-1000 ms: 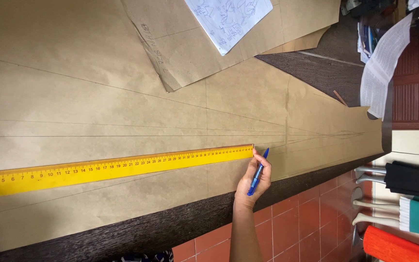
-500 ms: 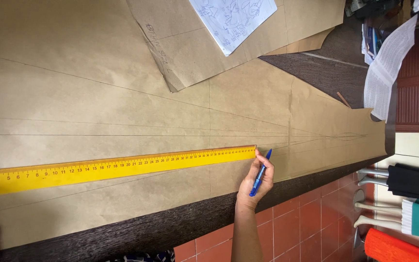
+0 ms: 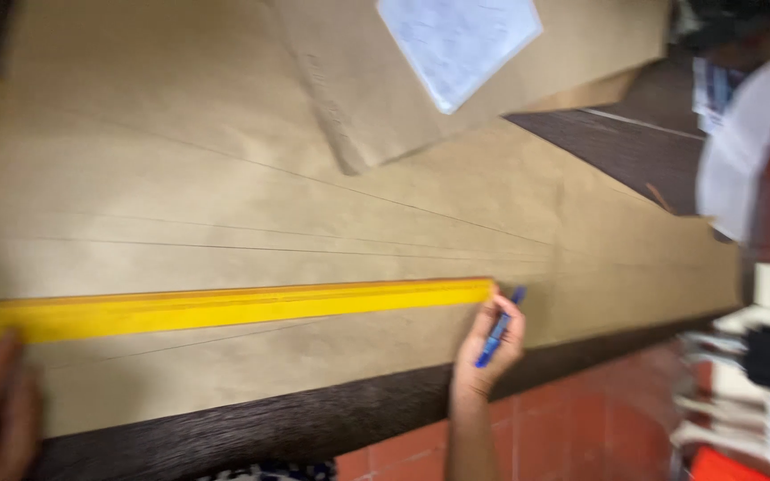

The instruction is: The person uses a yellow ruler and a blue pen to draw straight lines on a large piece of brown paper laid out on a table. They repeatedly reposition the ruler and draw lines across the paper surface.

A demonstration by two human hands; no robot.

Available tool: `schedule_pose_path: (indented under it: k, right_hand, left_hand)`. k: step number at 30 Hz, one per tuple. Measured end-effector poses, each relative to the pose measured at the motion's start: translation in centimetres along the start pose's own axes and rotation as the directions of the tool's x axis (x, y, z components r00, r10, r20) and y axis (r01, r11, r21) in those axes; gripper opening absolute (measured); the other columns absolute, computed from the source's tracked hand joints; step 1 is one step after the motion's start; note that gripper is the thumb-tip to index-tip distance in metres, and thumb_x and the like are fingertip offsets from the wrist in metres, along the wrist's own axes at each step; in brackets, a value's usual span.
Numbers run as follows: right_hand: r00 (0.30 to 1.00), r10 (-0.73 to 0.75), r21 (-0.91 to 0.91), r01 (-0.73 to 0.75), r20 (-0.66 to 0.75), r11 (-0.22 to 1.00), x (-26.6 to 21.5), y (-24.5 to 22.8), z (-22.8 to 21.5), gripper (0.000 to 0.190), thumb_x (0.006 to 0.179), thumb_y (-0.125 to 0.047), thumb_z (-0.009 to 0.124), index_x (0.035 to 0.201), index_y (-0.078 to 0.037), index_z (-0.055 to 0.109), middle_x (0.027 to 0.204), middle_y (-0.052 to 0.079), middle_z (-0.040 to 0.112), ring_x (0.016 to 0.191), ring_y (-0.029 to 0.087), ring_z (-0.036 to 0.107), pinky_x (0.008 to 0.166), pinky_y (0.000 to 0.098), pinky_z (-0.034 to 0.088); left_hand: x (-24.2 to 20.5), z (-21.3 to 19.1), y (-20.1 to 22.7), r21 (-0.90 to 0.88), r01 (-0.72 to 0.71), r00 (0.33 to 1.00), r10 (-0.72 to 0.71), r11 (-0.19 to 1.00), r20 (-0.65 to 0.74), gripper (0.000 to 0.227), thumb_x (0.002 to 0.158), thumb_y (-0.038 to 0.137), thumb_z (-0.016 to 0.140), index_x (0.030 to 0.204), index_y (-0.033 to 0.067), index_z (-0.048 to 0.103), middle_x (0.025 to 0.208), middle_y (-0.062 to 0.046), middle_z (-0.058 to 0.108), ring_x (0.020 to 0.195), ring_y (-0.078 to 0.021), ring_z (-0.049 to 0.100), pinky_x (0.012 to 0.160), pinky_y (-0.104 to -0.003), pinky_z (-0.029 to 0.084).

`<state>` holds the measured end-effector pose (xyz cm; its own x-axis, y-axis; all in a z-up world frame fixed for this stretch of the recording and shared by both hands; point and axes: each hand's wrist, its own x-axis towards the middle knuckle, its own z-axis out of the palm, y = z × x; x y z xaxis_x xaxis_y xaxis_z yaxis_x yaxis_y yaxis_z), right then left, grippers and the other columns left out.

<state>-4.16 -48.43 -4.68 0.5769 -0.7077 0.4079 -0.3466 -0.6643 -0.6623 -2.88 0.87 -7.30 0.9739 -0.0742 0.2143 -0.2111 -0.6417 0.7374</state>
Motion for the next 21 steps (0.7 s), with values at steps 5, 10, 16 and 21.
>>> schedule_pose_path:
  k: [5, 10, 16, 21]
  right_hand:
    - [0.996, -0.008, 0.094, -0.001, 0.088, 0.996, -0.2, 0.2, -0.1, 0.013, 0.097, -0.011, 0.066, 0.108, -0.008, 0.059, 0.107, 0.011, 0.064, 0.102, 0.02, 0.063, 0.095, 0.0311, 0.049]
    - [0.981, -0.121, 0.089, 0.108, 0.151, 0.99, -0.4, -0.3, -0.4, 0.019, 0.103, -0.003, 0.068, 0.116, 0.002, 0.055, 0.117, 0.022, 0.063, 0.108, 0.027, 0.061, 0.1, 0.0341, 0.048]
    - [0.968, -0.227, 0.048, 0.223, 0.109, 0.974, -0.6, -0.9, -0.3, 0.018, 0.105, 0.011, 0.071, 0.114, 0.008, 0.055, 0.117, 0.028, 0.064, 0.113, 0.035, 0.065, 0.096, 0.0371, 0.052]
    - [0.968, -0.222, 0.034, 0.22, 0.115, 0.975, -0.6, -1.1, -0.3, 0.019, 0.105, 0.012, 0.071, 0.113, 0.009, 0.054, 0.118, 0.029, 0.063, 0.113, 0.036, 0.065, 0.097, 0.0384, 0.053]
  left_hand:
    - [3.0, -2.7, 3.0, 0.531, -0.141, 0.983, 0.181, 0.836, -0.025, 0.031, 0.09, 0.012, 0.073, 0.122, 0.0088, 0.073, 0.135, -0.019, 0.065, 0.109, -0.0351, 0.065, 0.101, -0.044, 0.048]
    - [4.4, -3.3, 5.4, 0.585, -0.071, 0.993, 0.11, 0.808, -0.032, 0.033, 0.09, 0.024, 0.068, 0.122, 0.0188, 0.066, 0.135, -0.006, 0.062, 0.113, -0.0275, 0.06, 0.092, -0.04, 0.04]
    - [4.7, -3.3, 5.7, 0.533, -0.074, 0.994, 0.103, 0.843, -0.025, 0.035, 0.093, 0.024, 0.063, 0.127, 0.0187, 0.062, 0.137, -0.004, 0.057, 0.113, -0.0246, 0.057, 0.092, -0.036, 0.039]
    - [4.6, -3.3, 5.6, 0.523, -0.069, 0.995, 0.093, 0.85, -0.019, 0.036, 0.093, 0.023, 0.062, 0.129, 0.0184, 0.061, 0.138, -0.004, 0.056, 0.114, -0.0254, 0.057, 0.091, -0.038, 0.04]
